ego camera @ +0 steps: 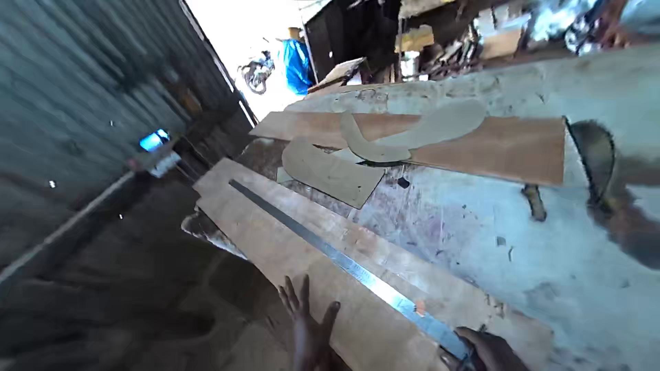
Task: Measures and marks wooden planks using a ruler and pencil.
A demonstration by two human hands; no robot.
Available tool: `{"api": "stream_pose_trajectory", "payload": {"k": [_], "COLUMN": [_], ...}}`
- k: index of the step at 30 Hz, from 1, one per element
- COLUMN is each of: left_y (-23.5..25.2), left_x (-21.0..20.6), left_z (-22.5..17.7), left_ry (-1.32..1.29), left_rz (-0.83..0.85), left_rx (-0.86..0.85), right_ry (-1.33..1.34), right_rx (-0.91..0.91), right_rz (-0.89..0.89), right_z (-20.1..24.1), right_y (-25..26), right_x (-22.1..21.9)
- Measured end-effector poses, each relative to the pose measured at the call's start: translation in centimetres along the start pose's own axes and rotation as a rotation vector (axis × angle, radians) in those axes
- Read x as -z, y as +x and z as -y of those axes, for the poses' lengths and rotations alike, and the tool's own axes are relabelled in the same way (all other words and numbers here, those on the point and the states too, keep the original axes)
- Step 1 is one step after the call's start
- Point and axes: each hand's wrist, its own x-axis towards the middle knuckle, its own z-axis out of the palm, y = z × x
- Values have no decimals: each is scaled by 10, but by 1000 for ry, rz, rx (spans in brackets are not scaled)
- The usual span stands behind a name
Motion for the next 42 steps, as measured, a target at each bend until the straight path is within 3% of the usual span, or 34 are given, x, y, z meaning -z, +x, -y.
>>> {"api": "stream_pose_trajectory", "payload": {"k": [4,10,12,17,22,25,27,29,31,33,36,42], "left_y": [23,50,56,45,1,-20,-34,-39,-38,-34,-43,-65], "left_x": [-10,2,4,16,72,91,99,103,96,87,70,55], "left_z": [-7,-18,-15,-13,-55,-57,-62,-69,-66,-59,-34,-4], "left_ry": [39,229,232,57,270,218,188,33,-324,-653,-837,-899], "left_rz": [94,451,419,89,217,310,493,807,1055,1194,1143,1044], "left_rx": [22,124,89,-216,-598,-693,-585,-337,-151,25,228,398], "right_ry": [-1,208,249,348,307,213,161,93,50,38,19,55], "right_rx": [-16,39,76,119,312,505,627,759,898,1018,1039,575], "right_rz": [-54,-79,-78,-81,-17,45,88,132,220,319,348,121], "right_z": [-3,-24,-29,-36,-38,-20,-1,26,55,83,98,38], "right_y": [7,5,-2,-14,-7,15,32,51,65,78,96,119], "right_x": [-9,2,11,17,48,61,58,47,30,8,-20,-19]}}
